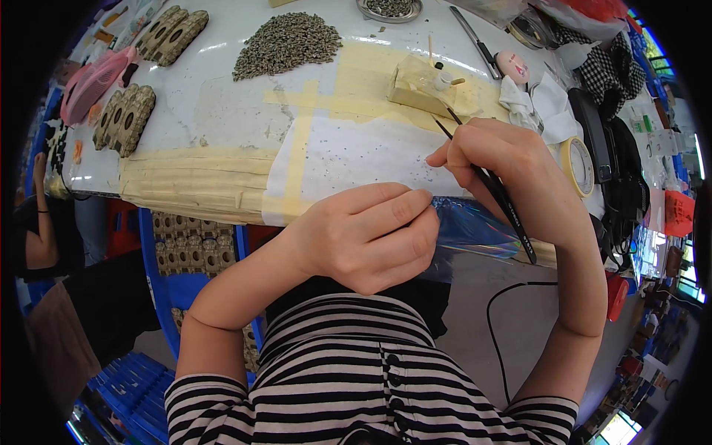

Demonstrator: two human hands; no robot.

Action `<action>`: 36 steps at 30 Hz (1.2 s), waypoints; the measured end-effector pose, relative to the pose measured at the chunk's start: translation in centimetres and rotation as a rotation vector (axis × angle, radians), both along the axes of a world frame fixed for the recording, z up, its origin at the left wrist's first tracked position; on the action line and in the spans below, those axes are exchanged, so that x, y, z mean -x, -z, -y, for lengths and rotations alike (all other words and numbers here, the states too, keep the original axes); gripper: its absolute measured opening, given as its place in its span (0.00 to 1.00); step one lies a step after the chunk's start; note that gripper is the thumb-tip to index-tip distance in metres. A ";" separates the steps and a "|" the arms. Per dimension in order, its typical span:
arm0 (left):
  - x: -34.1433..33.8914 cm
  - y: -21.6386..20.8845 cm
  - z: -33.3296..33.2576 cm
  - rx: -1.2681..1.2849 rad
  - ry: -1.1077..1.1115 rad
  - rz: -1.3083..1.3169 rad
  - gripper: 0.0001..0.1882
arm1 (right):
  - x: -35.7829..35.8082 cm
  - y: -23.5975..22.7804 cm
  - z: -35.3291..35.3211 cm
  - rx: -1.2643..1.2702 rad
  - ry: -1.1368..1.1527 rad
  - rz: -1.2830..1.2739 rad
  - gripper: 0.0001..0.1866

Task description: The person uses tweezers to peel small adhesive dots from a sheet and apply them in rows onto a piece of iridescent plastic packaging.

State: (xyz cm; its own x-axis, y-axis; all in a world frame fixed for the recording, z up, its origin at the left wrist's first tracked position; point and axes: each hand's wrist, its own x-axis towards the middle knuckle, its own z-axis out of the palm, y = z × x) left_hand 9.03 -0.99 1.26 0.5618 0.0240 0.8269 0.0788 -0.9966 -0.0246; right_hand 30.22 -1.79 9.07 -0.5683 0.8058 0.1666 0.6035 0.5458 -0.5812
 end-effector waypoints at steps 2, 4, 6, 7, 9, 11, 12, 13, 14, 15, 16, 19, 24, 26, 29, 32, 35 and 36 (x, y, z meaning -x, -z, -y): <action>0.0 0.0 0.0 -0.005 0.004 0.000 0.11 | -0.1 0.2 -0.1 -0.025 0.008 -0.006 0.09; 0.0 -0.1 0.0 -0.006 0.012 -0.004 0.11 | 0.0 0.5 -0.1 -0.036 0.018 -0.042 0.10; 0.0 0.0 0.1 -0.011 0.005 0.004 0.10 | 0.0 0.7 -0.1 -0.034 0.028 -0.053 0.10; 0.0 0.1 0.1 -0.014 0.003 0.008 0.10 | -0.1 0.7 -0.1 -0.026 0.034 -0.045 0.10; 0.0 0.1 0.0 -0.020 0.005 0.005 0.10 | -0.2 0.7 -0.1 -0.021 0.033 -0.036 0.10; 0.0 0.1 0.0 -0.021 0.008 0.007 0.10 | -0.4 0.7 -0.2 -0.027 0.019 -0.031 0.10; 0.0 0.2 0.0 -0.020 0.010 0.011 0.11 | -0.5 0.4 0.0 -0.012 0.033 -0.043 0.10; 0.0 0.2 0.1 -0.018 0.013 0.014 0.11 | -0.8 -0.1 0.4 0.003 0.048 -0.055 0.10; 0.0 0.1 0.1 -0.004 0.015 0.011 0.12 | -0.9 -0.7 1.0 0.003 0.051 -0.068 0.11; 0.1 -0.1 0.0 0.006 0.013 0.013 0.12 | -1.0 -1.2 1.5 0.002 0.048 -0.079 0.11; 0.2 -0.2 -0.1 0.016 0.013 0.015 0.12 | -0.9 -1.9 2.3 -0.014 0.033 -0.091 0.12; 0.2 -0.2 -0.4 0.104 0.042 0.057 0.14 | -1.4 -2.6 5.1 -0.031 0.066 0.011 0.22; 0.0 -1.8 0.1 0.310 0.124 0.031 0.15 | -2.4 -1.4 8.7 -0.253 0.232 0.269 0.14; -0.5 -3.1 1.1 0.420 0.152 0.031 0.15 | -2.7 -1.8 9.6 -0.250 0.309 0.191 0.11; -1.6 -4.3 2.1 0.473 0.155 0.172 0.23 | -3.4 -3.4 11.3 -0.147 0.516 0.052 0.09; -0.3 -6.8 3.2 0.648 0.274 0.119 0.31 | -5.9 -5.5 13.0 -0.261 0.670 0.018 0.13; 1.4 -9.1 5.0 0.777 0.362 0.234 0.20 | -10.2 -8.3 13.8 -0.041 0.752 -0.053 0.16; 1.7 -9.3 5.3 0.819 0.484 0.280 0.17 | -11.7 -9.0 13.6 -0.120 0.774 0.067 0.16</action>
State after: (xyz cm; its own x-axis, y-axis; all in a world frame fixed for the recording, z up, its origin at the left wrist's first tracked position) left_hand 7.36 -6.33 10.51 0.4490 0.4672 0.7616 -0.4434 -0.6235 0.6439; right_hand 41.96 -15.44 18.07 0.1351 0.9553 0.2629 0.8695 0.0129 -0.4937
